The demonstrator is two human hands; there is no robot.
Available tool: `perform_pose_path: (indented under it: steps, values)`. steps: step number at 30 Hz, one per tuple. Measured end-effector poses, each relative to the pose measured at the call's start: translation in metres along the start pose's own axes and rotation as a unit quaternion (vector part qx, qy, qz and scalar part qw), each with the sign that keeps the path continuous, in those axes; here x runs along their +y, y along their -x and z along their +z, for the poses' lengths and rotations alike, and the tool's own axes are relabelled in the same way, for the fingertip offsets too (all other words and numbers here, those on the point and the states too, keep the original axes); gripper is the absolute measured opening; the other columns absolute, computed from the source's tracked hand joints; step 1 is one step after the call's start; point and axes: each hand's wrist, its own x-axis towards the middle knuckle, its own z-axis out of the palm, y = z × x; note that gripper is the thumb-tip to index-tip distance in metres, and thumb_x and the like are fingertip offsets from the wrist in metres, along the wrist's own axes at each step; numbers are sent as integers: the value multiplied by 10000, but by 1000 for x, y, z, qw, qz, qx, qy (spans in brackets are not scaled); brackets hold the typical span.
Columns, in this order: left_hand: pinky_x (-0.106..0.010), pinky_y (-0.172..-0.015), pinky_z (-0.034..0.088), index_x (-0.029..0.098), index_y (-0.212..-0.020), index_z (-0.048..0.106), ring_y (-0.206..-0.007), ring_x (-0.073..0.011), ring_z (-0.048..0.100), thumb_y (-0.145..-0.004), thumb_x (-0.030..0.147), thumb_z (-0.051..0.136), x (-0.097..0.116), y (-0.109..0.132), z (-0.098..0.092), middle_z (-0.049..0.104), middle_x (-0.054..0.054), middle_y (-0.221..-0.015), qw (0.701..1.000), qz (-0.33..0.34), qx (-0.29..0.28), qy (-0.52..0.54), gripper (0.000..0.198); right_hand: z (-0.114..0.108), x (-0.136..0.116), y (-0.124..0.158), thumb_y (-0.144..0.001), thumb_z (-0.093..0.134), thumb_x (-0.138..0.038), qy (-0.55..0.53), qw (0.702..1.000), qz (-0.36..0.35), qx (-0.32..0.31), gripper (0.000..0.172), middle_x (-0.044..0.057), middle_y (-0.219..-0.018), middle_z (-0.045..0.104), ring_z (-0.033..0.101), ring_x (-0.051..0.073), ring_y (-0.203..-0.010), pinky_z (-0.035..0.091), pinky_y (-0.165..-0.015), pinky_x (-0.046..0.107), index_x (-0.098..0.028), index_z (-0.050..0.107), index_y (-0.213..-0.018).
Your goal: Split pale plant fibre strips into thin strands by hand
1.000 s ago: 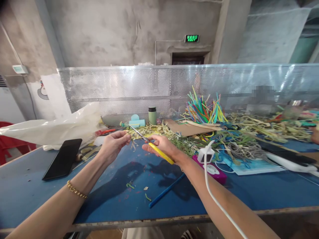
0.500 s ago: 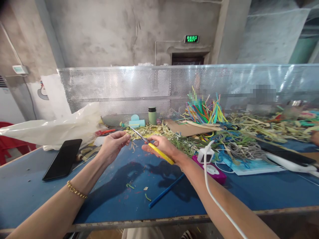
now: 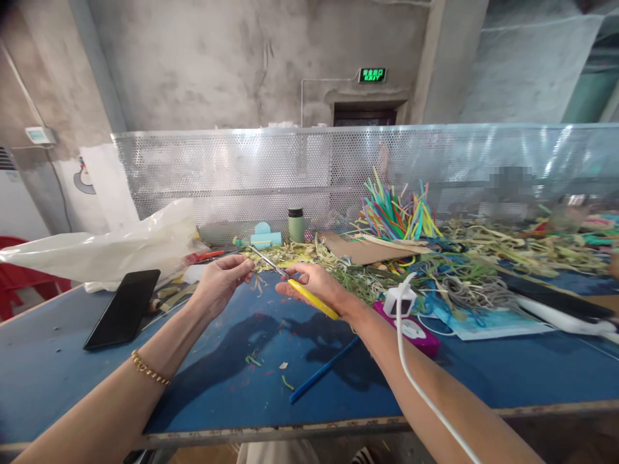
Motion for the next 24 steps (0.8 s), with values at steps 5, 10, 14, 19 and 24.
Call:
perform_pose_path:
  steps: [5,10,14,19,24]
  values:
    - [-239,-572,414,100,-740,704,-557,-84,534,-581,288,853,-1,-1,0,624,-6,-626,1000,6,0,-4,288,1,0,0,-662,770,-542,1,1000,-5,13,565,-52,-530,540,434,65,-398,322,-391,197,-142,652,-1042]
    - [-246,-576,409,99,-728,700,-555,-90,531,-584,283,846,-1,-1,-1,621,-12,-619,1000,6,2,-5,276,1,3,-1,-654,783,-535,-9,1000,-14,13,563,-56,-527,530,452,67,-423,324,-395,187,-139,651,-1032]
    - [-250,-572,406,99,-705,693,-552,-93,528,-571,279,846,0,-2,-1,617,-14,-610,1000,7,9,-6,272,-1,3,-1,-660,776,-542,-4,1000,-9,9,561,-59,-527,546,411,52,-384,321,-390,192,-145,646,-1035]
    - [-244,-570,407,98,-711,693,-551,-89,527,-572,282,846,0,-2,-2,622,-16,-622,1000,8,11,-7,277,-3,3,-2,-648,784,-537,-9,1000,-8,5,559,-53,-543,564,398,47,-381,311,-389,191,-146,643,-1022]
    - [-240,-572,408,98,-716,695,-550,-87,529,-584,282,841,-1,-2,-2,620,-13,-616,1000,6,10,-9,269,-2,2,-1,-650,782,-536,-17,1000,-13,3,552,-63,-508,524,419,60,-394,314,-396,195,-146,647,-1016]
